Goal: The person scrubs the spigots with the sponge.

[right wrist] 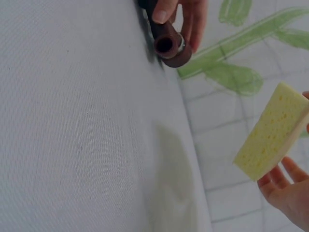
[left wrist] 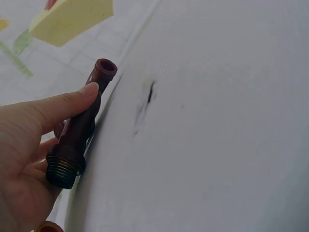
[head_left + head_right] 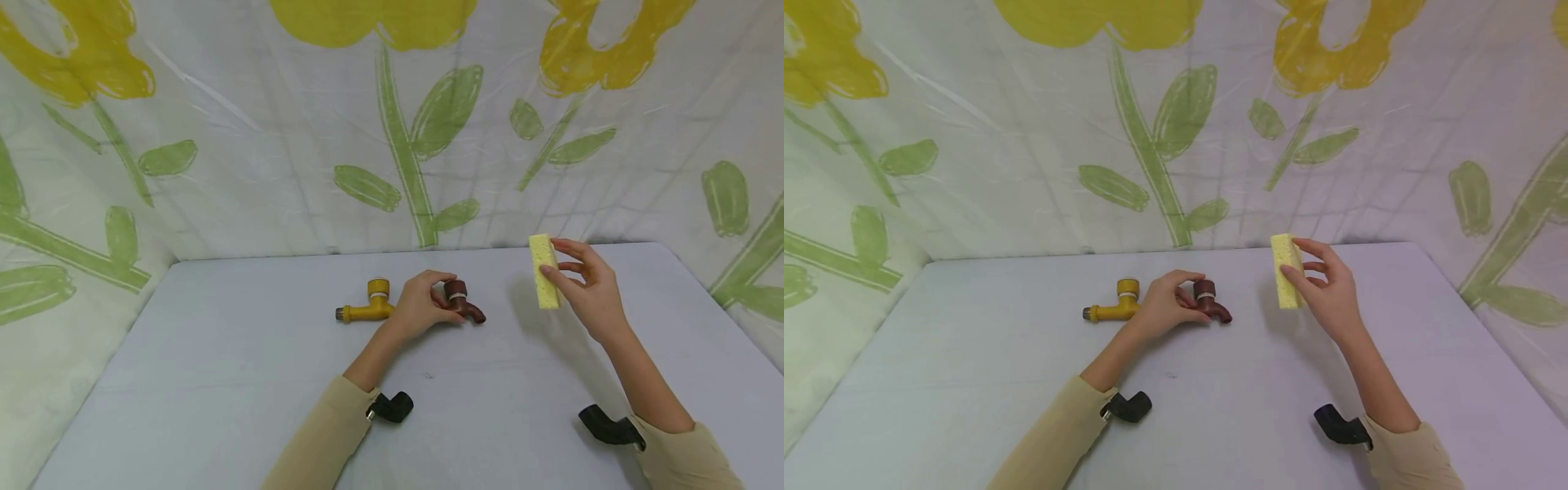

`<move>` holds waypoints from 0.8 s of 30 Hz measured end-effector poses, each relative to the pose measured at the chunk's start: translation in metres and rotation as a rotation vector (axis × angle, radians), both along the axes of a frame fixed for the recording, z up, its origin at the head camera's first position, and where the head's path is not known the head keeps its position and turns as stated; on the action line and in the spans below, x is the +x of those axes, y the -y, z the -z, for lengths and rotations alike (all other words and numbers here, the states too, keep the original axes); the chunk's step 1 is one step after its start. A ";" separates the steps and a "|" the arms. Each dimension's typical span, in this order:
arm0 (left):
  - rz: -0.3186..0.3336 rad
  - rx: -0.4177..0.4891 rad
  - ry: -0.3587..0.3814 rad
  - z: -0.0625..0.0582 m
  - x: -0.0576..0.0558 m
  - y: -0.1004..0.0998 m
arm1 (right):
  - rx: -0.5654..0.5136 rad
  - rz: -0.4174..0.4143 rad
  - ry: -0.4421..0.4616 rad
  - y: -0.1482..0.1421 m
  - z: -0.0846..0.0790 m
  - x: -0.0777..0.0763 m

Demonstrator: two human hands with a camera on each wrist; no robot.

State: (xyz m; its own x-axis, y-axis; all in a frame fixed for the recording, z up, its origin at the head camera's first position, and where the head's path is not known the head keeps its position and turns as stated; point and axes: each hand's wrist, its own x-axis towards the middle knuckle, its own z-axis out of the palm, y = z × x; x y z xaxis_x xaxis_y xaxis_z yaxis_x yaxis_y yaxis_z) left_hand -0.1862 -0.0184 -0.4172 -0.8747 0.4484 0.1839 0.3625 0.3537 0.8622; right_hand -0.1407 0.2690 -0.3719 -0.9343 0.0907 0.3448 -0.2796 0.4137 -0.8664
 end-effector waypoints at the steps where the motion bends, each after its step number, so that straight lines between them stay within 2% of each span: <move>1: 0.000 -0.006 -0.008 0.000 0.000 0.000 | 0.001 0.001 0.001 0.000 0.000 0.000; 8: 0.002 -0.026 -0.055 0.002 -0.003 0.000 | 0.010 0.000 0.008 0.002 0.000 -0.003; 16: 0.008 -0.023 -0.033 0.005 -0.002 -0.008 | 0.024 0.008 -0.006 0.000 0.000 0.002; 24: 0.006 -0.034 -0.043 0.003 -0.003 -0.003 | 0.020 0.008 0.017 0.000 0.001 0.001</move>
